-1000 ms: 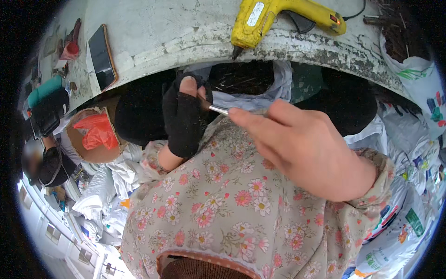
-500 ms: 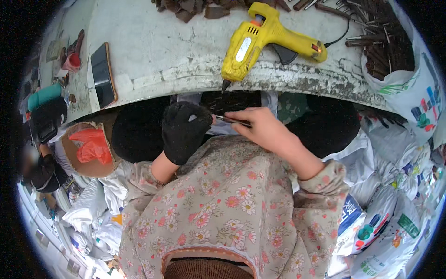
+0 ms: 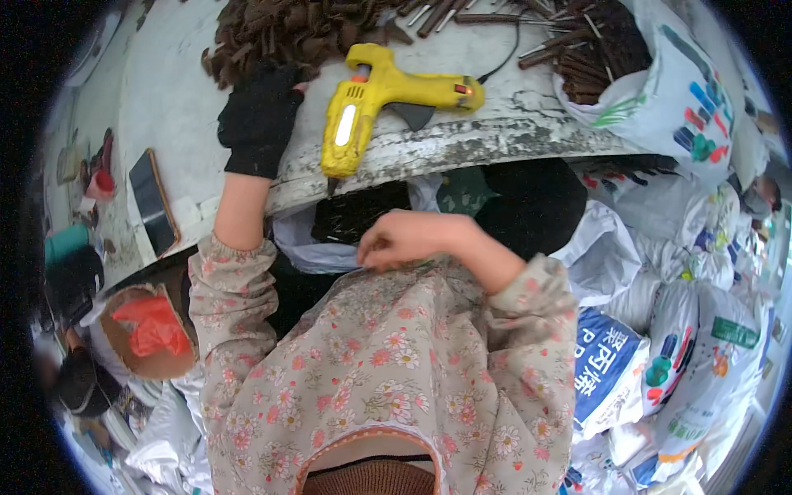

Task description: Assembling small metal rods with brown plastic components at a workbench.

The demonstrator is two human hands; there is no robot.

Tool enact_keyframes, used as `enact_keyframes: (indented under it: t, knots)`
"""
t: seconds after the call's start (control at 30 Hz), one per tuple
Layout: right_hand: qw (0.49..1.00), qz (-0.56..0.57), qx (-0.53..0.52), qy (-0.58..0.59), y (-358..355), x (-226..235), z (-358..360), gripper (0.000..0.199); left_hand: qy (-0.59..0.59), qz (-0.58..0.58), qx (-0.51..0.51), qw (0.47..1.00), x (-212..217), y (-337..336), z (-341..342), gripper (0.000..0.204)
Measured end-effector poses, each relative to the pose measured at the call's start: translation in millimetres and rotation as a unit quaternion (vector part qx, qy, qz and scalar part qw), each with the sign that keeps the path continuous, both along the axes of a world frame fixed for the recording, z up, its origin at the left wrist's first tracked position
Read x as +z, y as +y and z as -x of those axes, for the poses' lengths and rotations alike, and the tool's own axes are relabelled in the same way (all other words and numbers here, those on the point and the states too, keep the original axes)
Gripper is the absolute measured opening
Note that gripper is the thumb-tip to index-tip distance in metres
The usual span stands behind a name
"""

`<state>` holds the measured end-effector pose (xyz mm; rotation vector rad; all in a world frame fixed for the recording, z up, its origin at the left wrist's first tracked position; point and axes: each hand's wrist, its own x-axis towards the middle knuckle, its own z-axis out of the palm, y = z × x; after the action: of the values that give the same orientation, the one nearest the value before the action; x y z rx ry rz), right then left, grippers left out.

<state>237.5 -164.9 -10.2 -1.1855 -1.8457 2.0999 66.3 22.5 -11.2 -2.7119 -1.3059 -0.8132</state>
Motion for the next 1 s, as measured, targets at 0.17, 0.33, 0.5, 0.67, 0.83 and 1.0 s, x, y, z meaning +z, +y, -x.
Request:
enact_keyframes:
  t: [0.17, 0.33, 0.5, 0.67, 0.83, 1.0]
  knots:
    - [0.864, -0.279, -0.375, -0.187, 55, 76, -86, 0.022, 0.016, -0.028, 0.051, 0.998, 10, -15, 3, 0.015]
    - [0.706, -0.356, -0.399, -0.465, 143, 48, -155, 0.038, -0.254, 0.186, 0.11, 0.943, 18, -92, 33, 0.018]
    - [0.555, -0.554, -0.311, -0.536, 151, 7, -234, 0.027, -0.374, 0.316, 0.096, 0.867, 22, -172, 39, 0.016]
    - [0.783, -0.308, -0.512, -0.175, 98, 29, -167, 0.034, -0.547, 0.566, 0.116, 0.605, 10, -186, 30, 0.017]
    - [0.737, -0.527, -0.357, -0.226, 57, 32, -81, 0.049, -0.481, 0.534, 0.099, 0.688, 9, -181, 25, 0.017]
    - [0.72, -0.488, -0.285, -0.403, 49, 44, -53, 0.057, -0.465, 0.539, 0.097, 0.695, 14, -175, 22, 0.018]
